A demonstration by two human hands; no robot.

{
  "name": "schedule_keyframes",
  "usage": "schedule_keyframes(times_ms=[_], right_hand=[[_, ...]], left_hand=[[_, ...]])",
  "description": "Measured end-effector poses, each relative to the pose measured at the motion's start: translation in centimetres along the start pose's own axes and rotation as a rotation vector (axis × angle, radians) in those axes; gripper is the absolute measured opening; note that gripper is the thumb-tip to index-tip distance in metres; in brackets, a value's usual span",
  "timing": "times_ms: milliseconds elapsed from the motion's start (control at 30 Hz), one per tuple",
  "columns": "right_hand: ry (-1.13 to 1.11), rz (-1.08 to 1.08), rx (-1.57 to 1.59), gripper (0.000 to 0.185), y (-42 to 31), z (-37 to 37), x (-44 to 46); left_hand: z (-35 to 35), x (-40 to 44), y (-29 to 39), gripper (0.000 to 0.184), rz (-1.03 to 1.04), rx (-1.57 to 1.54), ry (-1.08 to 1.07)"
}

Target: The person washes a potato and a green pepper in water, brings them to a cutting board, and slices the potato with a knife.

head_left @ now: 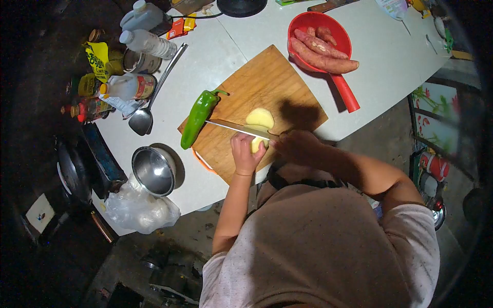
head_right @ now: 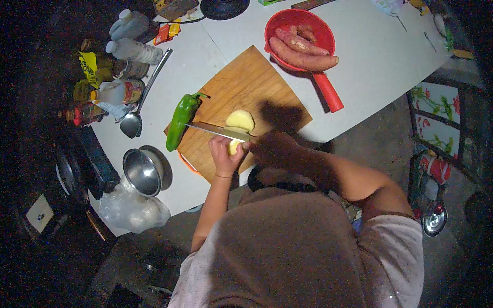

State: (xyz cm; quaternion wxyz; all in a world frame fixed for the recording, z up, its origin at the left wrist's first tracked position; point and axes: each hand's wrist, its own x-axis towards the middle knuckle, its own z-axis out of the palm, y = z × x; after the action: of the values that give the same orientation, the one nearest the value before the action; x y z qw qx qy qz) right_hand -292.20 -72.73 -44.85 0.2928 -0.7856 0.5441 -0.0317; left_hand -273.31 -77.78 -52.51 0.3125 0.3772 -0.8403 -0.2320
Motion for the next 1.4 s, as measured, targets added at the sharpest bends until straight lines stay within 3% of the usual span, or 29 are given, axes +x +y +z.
schedule_keyframes(times_ms=[367, 467, 567, 633, 833, 1033, 1400], right_hand=[[0.406, -0.121, -0.146, 0.015, 1.1, 3.5, -0.2], [0.46, -0.07, -0.011, 0.015, 1.1, 4.6, -0.3], [0.356, 0.007, 0.065, 0.016, -1.1, 0.3, -1.2], [0.007, 0.268, 0.322, 0.04, -2.4, -2.9, -2.0], [-0.217, 0.364, 0.162, 0.035, -4.2, -5.2, -3.5], [-0.173, 0.151, 0.026, 0.026, -3.9, -4.3, -4.6], [-0.073, 0.135, 0.153, 0.027, -3.7, -5.1, -3.2]], left_hand=[[-0.4, 0.1, 0.5, 0.033, 0.014, -0.002, 0.003], [-1.0, 0.3, 0.9, 0.032, 0.034, -0.021, -0.031], [-1.1, -0.1, 0.9, 0.034, 0.052, -0.013, -0.042], [-0.6, -0.6, 0.5, 0.037, 0.02, 0.002, -0.021], [-0.2, -1.2, 0.0, 0.041, 0.002, 0.021, -0.04], [-0.1, -0.8, 0.3, 0.046, 0.018, 0.023, -0.035], [0.5, -1.4, -0.7, 0.049, 0.036, 0.022, -0.008]])
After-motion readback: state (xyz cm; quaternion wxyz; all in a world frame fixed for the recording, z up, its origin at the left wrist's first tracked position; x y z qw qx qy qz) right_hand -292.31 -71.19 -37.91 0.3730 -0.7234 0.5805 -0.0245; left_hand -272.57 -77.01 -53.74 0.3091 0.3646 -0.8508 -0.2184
